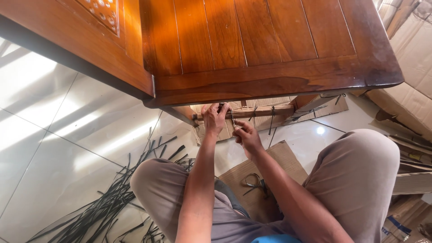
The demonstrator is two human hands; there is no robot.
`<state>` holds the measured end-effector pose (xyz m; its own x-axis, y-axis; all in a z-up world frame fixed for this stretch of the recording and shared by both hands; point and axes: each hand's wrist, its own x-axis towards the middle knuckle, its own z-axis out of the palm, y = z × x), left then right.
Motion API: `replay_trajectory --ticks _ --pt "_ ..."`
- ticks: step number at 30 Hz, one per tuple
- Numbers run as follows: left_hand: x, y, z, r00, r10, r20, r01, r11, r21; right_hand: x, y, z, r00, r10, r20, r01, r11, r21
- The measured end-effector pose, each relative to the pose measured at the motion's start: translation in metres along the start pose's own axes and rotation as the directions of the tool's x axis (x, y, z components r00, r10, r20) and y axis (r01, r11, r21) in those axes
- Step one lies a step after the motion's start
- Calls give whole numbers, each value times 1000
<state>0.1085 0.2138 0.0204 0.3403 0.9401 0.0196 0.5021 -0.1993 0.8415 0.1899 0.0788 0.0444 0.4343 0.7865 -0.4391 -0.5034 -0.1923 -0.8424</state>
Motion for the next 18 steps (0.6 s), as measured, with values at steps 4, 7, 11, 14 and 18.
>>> replay_trajectory --ticks 4,7,11,14,18 --pt "-5 2 -21 994 72 78 -60 987 -147 8 -11 -5 979 181 91 -200 933 300" --pt "-4 -2 -30 990 82 116 -61 984 -169 14 -16 4 976 198 84 -216 899 381" --pt "-3 -7 -35 979 100 176 -65 979 -195 16 -21 22 996 92 11 -92 962 256" --pt "-1 -12 -32 979 115 167 -76 972 -220 25 -16 24 994 -105 -29 103 994 -43" --pt "5 -23 -23 985 102 140 -72 975 -209 53 -1 13 834 -544 92 410 499 -763"
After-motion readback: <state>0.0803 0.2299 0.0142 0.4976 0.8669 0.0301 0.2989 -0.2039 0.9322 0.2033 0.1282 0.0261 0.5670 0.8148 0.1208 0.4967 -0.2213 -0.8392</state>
